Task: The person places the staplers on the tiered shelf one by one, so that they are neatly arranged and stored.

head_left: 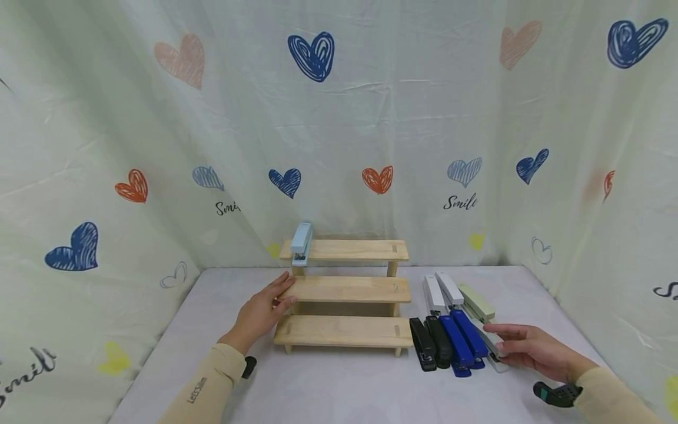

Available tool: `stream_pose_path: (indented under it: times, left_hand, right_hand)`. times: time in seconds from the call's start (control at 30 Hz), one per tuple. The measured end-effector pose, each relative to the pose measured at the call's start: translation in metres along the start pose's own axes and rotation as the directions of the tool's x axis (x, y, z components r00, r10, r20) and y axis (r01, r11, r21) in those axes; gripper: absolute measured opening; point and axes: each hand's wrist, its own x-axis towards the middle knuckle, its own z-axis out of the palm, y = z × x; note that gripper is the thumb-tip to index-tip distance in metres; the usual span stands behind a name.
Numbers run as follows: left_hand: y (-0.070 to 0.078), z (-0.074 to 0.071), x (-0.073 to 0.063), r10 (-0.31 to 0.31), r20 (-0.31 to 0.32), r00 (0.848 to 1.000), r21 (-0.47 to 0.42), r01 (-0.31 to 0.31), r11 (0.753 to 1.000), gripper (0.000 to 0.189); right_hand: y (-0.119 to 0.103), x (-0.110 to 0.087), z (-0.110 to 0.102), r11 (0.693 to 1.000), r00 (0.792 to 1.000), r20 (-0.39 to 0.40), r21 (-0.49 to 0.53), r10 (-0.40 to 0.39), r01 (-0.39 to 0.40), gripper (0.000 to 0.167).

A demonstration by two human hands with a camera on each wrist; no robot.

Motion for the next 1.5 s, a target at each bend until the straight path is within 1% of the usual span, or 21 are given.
stream_pose_path:
  times: [0.13, 0.43, 0.67, 0.73, 0.9, 1.03, 1.1, 1.2, 1.27, 1.37, 1.43, 1.5]
  left_hand:
    - [0.000, 0.000, 0.000, 0.003, 0.000, 1.000, -0.006, -0.003, 1.000, 0.060]
    - [-0.001, 0.000, -0.001, 0.015, -0.009, 1.000, -0.017, -0.015, 1.000, 0.059]
    - [-0.002, 0.000, -0.001, 0.029, -0.017, 0.999, -0.016, -0.029, 0.999, 0.060]
    - [-0.002, 0.000, -0.001, 0.030, -0.018, 0.999, -0.016, -0.031, 0.999, 0.060]
    - [-0.002, 0.000, -0.002, 0.030, -0.018, 0.999, -0.013, -0.030, 0.999, 0.060]
    - [-0.003, 0.001, -0.001, 0.024, -0.017, 1.000, -0.016, -0.025, 1.000, 0.060]
    - [-0.003, 0.001, -0.001, 0.021, -0.017, 1.000, -0.018, -0.022, 1.000, 0.061]
    - [-0.003, 0.001, -0.001, 0.018, -0.015, 1.000, -0.015, -0.019, 1.000, 0.061]
    - [-0.003, 0.002, 0.000, 0.014, -0.016, 1.000, -0.010, -0.014, 1.000, 0.062]
    - [-0.003, 0.002, 0.000, 0.010, -0.016, 1.000, -0.007, -0.010, 1.000, 0.062]
    - [-0.003, 0.001, -0.001, 0.007, -0.017, 1.000, -0.007, -0.007, 1.000, 0.063]
    - [-0.003, 0.001, -0.001, 0.003, -0.015, 1.000, -0.009, -0.003, 1.000, 0.062]
  right_hand:
    - [0.003, -0.004, -0.001, 1.000, 1.000, -0.014, -0.020, -0.002, 0.002, 0.051]
    - [0.005, -0.014, -0.005, 1.000, 0.999, -0.049, 0.004, 0.012, -0.012, 0.046]
    - [0.004, -0.026, -0.012, 0.998, 0.989, -0.142, -0.042, 0.036, -0.042, 0.048]
    - [0.004, -0.029, -0.014, 0.998, 0.987, -0.154, -0.050, 0.037, -0.045, 0.048]
    - [-0.005, -0.040, -0.017, 0.998, 0.989, -0.146, -0.053, 0.007, -0.015, 0.041]
    - [-0.026, -0.041, -0.010, 0.996, 0.991, -0.133, -0.087, -0.029, 0.018, 0.039]
    - [-0.041, -0.037, -0.004, 0.993, 0.992, -0.115, -0.107, -0.057, 0.045, 0.040]
    - [-0.069, -0.026, 0.011, 0.988, 0.991, -0.082, -0.122, -0.107, 0.097, 0.044]
    - [-0.090, -0.016, 0.025, 0.978, 0.985, -0.057, -0.141, -0.161, 0.152, 0.050]
    - [-0.123, 0.005, 0.052, 0.965, 0.975, -0.050, -0.164, -0.215, 0.204, 0.059]
    - [-0.143, 0.023, 0.071, 0.961, 0.971, -0.038, -0.156, -0.235, 0.226, 0.064]
    - [-0.163, 0.043, 0.092, 0.963, 0.971, -0.024, -0.143, -0.236, 0.230, 0.065]
